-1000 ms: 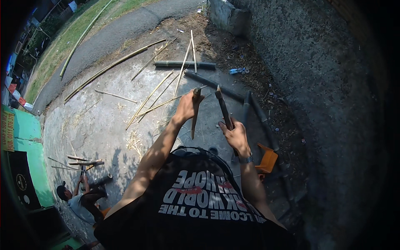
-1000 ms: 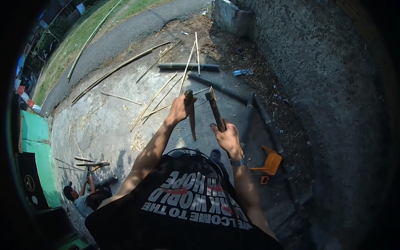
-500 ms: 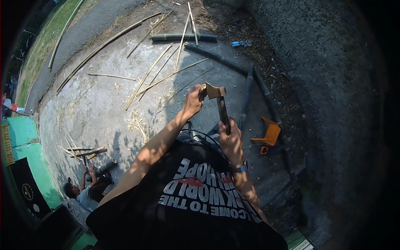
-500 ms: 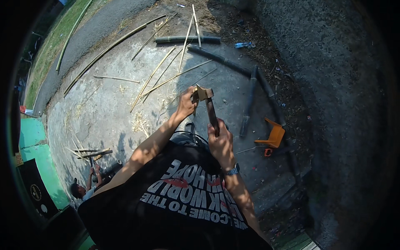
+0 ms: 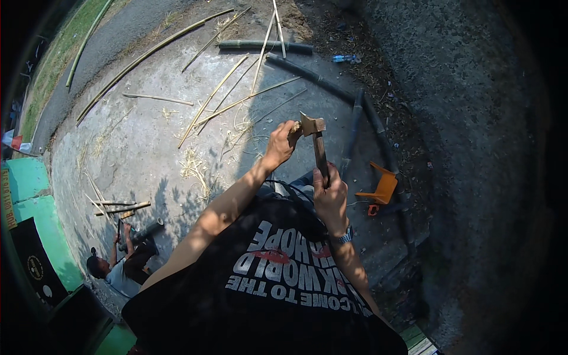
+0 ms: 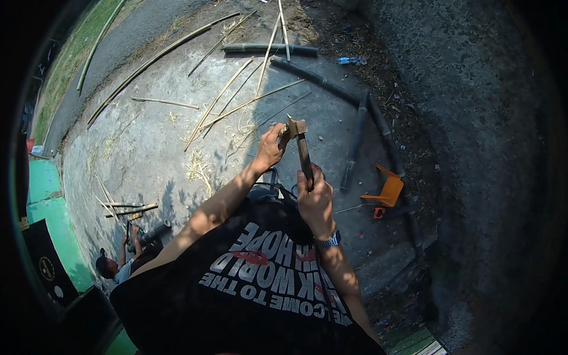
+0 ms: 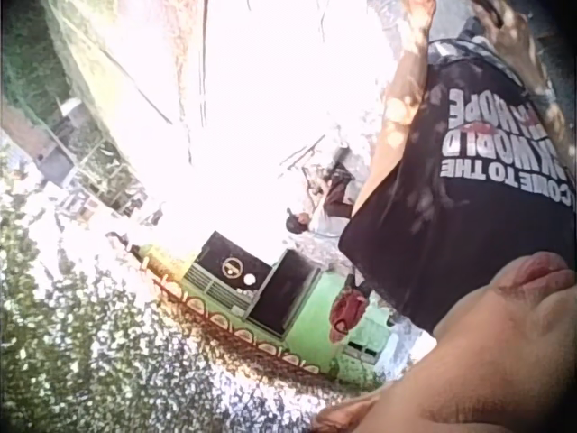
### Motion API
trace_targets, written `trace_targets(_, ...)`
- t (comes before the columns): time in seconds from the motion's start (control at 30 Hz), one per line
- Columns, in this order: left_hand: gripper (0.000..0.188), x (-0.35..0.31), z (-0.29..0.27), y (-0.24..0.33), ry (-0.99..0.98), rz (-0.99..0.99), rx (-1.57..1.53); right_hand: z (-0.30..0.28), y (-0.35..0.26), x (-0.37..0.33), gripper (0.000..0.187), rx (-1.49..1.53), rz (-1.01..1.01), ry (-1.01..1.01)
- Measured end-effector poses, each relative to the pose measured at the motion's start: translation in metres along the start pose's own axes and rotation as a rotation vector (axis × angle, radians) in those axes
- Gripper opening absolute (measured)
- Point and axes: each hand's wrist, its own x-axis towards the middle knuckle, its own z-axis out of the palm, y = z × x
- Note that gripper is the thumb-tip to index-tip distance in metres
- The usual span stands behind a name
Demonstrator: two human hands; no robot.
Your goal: The person uses a hatchet to split and shave strips of bamboo and then uses a hand saw to cut through a thick bamboo pole.
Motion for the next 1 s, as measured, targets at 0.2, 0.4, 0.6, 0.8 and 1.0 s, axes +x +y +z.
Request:
trace_targets(0.2, 0.019, 0.002, -0.007, 0.003, -0.03, -0.082, -0.112, -0.003, -0.011, 0.003, 0.029, -0.009, 0.016, -0.054)
trace_targets(0.4, 0.019, 0.005, -0.004, -0.002, 0.04, 0.095, -0.02, -0.004, -0.018, 0.004, 0.033, -0.018, 0.003, -0.067)
trace_targets(0.6, 0.022, -0.011, 0.001, -0.022, -0.106, -0.021, -0.351, 0.004, -0.023, -0.01, 0.039, -0.265, -0.062, -0.135)
trace_targets(0.8, 0.023, -0.014, -0.009, -0.028, 0.01, 0.05, -0.055, 0.005, -0.017, -0.01, 0.044, -0.126, -0.106, -0.152)
trace_targets(1.0, 0.024, -0.014, -0.013, -0.023, 0.001, 0.071, -0.004, -0.003, -0.022, -0.004, 0.04, -0.012, 0.057, -0.175)
